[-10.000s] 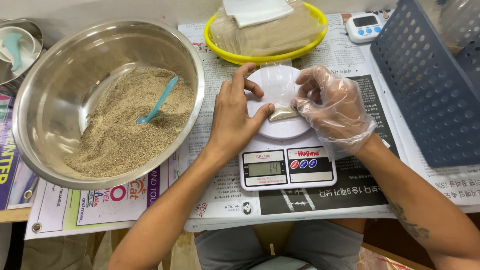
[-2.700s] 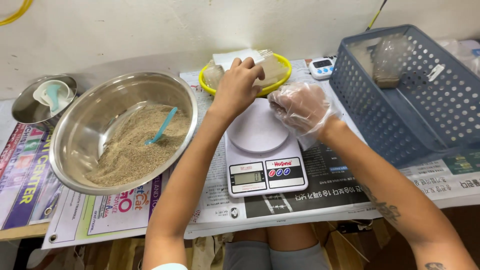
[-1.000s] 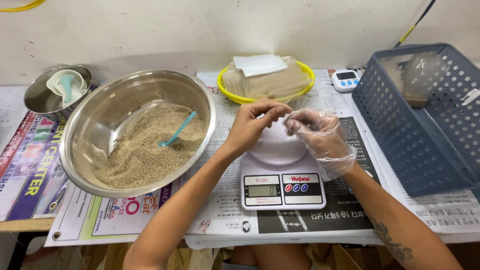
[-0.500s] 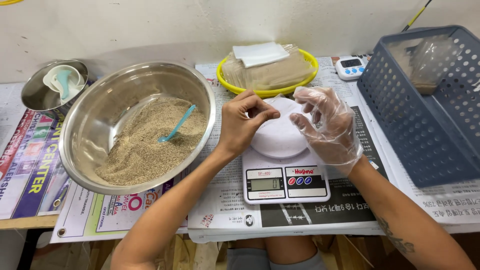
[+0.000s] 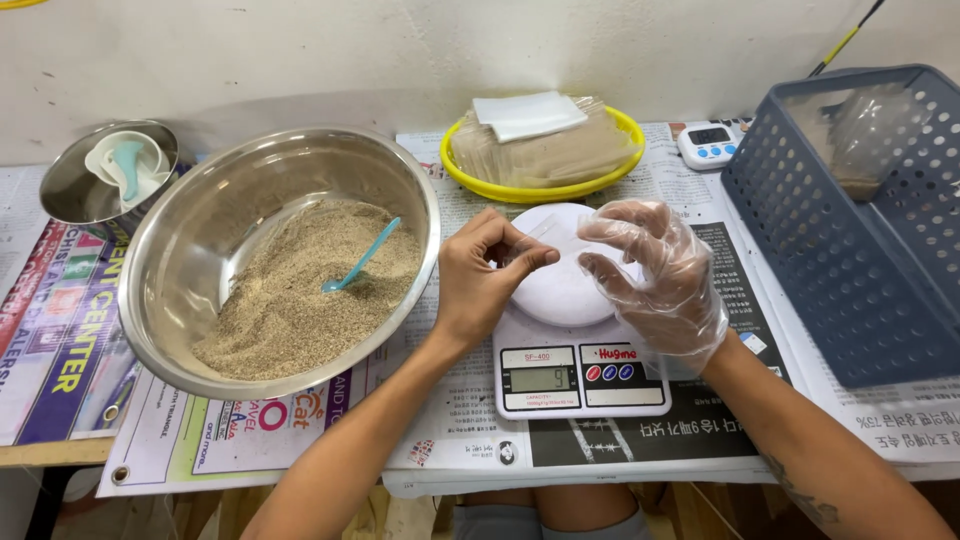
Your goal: Portioning and bagging fine material using a scoop and a digital scale
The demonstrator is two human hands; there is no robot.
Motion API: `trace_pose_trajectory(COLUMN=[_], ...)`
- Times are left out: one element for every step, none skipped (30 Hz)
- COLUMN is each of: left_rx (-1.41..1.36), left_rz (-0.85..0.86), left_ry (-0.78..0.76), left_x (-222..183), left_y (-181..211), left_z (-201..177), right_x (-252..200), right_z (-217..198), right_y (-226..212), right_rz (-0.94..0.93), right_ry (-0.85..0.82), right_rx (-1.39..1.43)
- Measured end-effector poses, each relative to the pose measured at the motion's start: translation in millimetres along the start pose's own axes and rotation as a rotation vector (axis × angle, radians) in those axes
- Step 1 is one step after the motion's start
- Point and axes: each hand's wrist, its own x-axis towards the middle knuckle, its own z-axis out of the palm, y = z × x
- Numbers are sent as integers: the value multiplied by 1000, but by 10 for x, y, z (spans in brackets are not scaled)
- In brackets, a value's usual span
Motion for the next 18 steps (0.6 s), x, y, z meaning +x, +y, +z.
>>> trace_pose_trajectory(left_rx=[0,-6,-12,-11,0,11,10,7,5,5,1,-3,-3,-7,-10,-10,-4,3], left_rz=[-5,-9,-11,-14,-16,-18,-21,-31,-40,-41,-48,-55,-59,-50,-40,-41,-35,-28], left_ry=[2,8,16,19,25,31,31,26,21,22,21,20,19,16,13,12,9,7], left_x=[-11,-22,-22,-27,-32,-37,-45,-52,-55,-57,-61,-64,-68,-71,-66,-68,-68,-68], left_y=[2,6,11,4,-3,-10,-18,-25,-32,-34,-36,-40,-41,-41,-40,-46,-52,-58], left_z=[2,5,6,9,13,18,25,33,37,46,50,55,55,54,54,58,58,55], right_x=[-2,-4,7,0,-9,-19,-19,-19,-15,-23,-33,-43,-52,-61,-62,-74,-80,-86], right_z=[6,10,16,26,37,46,40,34,30,32,39,46,46,44,42,37,36,37], right_y=[-8,-15,-20,-12,-4,6,-8,-22,-36,-22,-9,4,17,29,42,32,23,11], right_rz=[2,-3,-12,-12,-20,-28,-26,-26,-27,-27,-33,-39,-36,-53,-72,-70,-69,-67], right_ry=[-4,1,7,3,7,10,8,3,-1,-2,4,11,10,2,-4,-4,-8,-12], right_rx=[2,9,15,17,18,20,19,24,29,29,25,21,21,10,-2,-3,-13,-23])
